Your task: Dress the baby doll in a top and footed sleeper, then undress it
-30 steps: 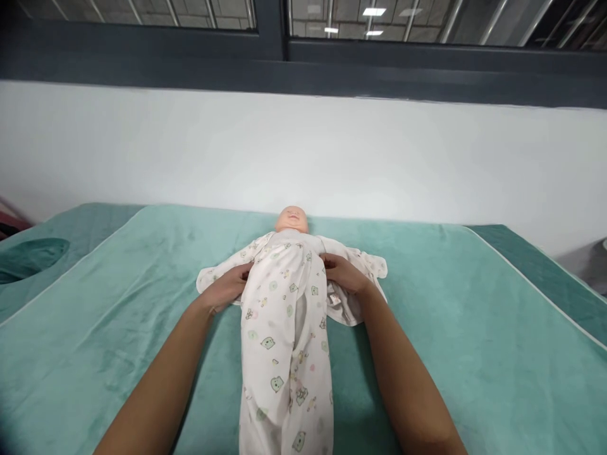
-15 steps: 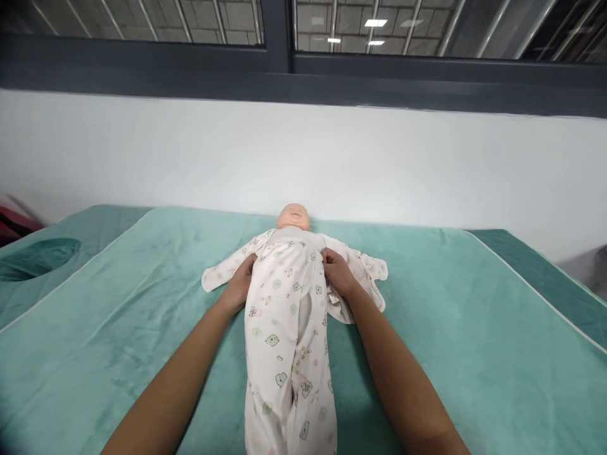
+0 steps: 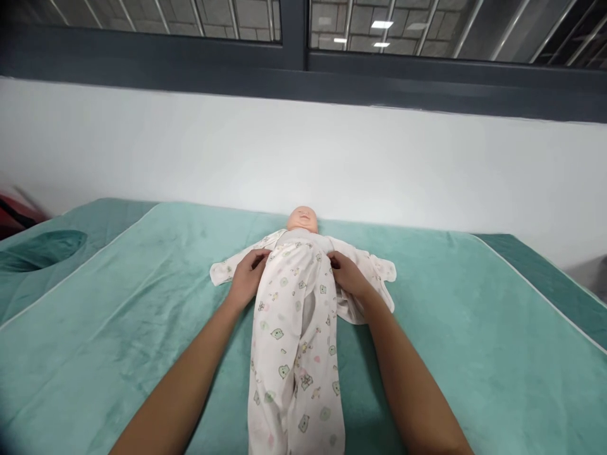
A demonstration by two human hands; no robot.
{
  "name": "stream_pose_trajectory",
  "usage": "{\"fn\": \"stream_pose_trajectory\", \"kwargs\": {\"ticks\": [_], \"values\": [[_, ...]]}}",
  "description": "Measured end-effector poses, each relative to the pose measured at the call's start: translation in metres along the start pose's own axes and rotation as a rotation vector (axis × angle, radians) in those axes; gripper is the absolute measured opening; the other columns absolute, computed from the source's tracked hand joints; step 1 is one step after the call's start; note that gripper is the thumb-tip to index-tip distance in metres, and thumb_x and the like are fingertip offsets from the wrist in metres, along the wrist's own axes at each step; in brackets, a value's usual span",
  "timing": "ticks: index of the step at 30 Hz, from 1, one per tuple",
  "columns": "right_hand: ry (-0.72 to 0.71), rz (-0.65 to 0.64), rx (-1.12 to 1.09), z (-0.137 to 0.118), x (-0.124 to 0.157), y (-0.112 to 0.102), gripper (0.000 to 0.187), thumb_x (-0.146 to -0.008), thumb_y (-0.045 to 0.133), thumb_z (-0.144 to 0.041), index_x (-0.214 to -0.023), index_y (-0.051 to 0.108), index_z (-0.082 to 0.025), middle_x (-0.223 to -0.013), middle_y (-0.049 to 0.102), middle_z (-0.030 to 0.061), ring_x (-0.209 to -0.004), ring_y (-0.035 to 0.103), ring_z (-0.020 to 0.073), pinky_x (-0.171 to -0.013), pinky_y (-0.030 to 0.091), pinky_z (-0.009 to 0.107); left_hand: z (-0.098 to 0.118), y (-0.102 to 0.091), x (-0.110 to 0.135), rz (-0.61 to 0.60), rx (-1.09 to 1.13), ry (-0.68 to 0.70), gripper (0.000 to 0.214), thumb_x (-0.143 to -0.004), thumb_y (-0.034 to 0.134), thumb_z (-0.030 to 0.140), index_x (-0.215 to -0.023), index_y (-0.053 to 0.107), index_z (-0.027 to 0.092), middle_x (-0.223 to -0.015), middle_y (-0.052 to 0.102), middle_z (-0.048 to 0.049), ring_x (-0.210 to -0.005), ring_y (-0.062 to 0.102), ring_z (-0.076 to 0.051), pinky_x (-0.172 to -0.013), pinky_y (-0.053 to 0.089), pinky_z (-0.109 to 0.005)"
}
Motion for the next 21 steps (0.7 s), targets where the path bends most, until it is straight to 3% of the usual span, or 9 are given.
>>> {"fn": "stream_pose_trajectory", "kwargs": {"ticks": [4, 9, 12, 16, 21], "values": [[0.030, -0.230, -0.028, -0.008, 0.004, -0.001, 0.029, -0.071, 0.069, -0.021, -0.100, 0.070, -0.021, -0.095, 0.069, 0.0033, -0.088, 0.061, 0.0222, -0.087, 0.049, 0.039, -0.005, -0.001, -0.001, -0.093, -0.068, -0.041, 0.017, -0.078, 0.057, 0.022, -0.093, 0.066, 0.021, -0.091, 0.068, -0.0030, -0.084, 0.059, -0.020, -0.078, 0.045, -0.032], [0.049, -0.310, -0.094, -0.012, 0.004, -0.001, 0.031, -0.064, 0.078, -0.025, -0.093, 0.074, -0.020, -0.084, 0.070, 0.0025, -0.088, 0.063, 0.0250, -0.084, 0.051, 0.041, -0.016, -0.001, 0.004, -0.290, 0.056, -0.260, 0.020, -0.069, 0.061, 0.020, -0.089, 0.064, 0.018, -0.084, 0.067, -0.0020, -0.076, 0.058, -0.019, -0.066, 0.044, -0.029], [0.034, -0.357, -0.090, -0.010, 0.001, 0.000, 0.028, -0.061, 0.080, -0.024, -0.088, 0.074, -0.020, -0.080, 0.070, 0.0016, -0.086, 0.063, 0.0250, -0.082, 0.052, 0.041, -0.014, 0.000, 0.007, -0.305, 0.128, -0.316, 0.029, -0.067, 0.063, 0.017, -0.096, 0.065, 0.018, -0.088, 0.069, -0.0030, -0.078, 0.059, -0.018, -0.067, 0.046, -0.028], [0.022, -0.427, -0.023, -0.004, -0.003, -0.002, 0.021, -0.067, 0.075, -0.022, -0.088, 0.075, -0.021, -0.082, 0.072, 0.0021, -0.087, 0.064, 0.0248, -0.084, 0.051, 0.041, -0.014, 0.004, 0.009, -0.313, 0.341, -0.429, 0.035, -0.068, 0.066, 0.017, -0.103, 0.066, 0.018, -0.088, 0.071, -0.0041, -0.071, 0.061, -0.017, -0.061, 0.047, -0.027], [0.027, -0.435, -0.002, 0.001, -0.006, -0.008, 0.026, -0.071, 0.075, -0.027, -0.095, 0.075, -0.018, -0.088, 0.074, 0.0037, -0.087, 0.066, 0.0237, -0.084, 0.051, 0.038, -0.011, 0.017, 0.014, -0.383, 0.660, -0.556, 0.038, -0.066, 0.077, 0.023, -0.103, 0.070, 0.014, -0.091, 0.074, -0.0110, -0.085, 0.068, -0.025, -0.076, 0.054, -0.037]]}}
Point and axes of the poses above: each hand's wrist, its own x-axis away from the middle knuckle, its own y-axis out of the palm, z = x × y, the point moved 4 cm from there along -x, towards the middle knuckle
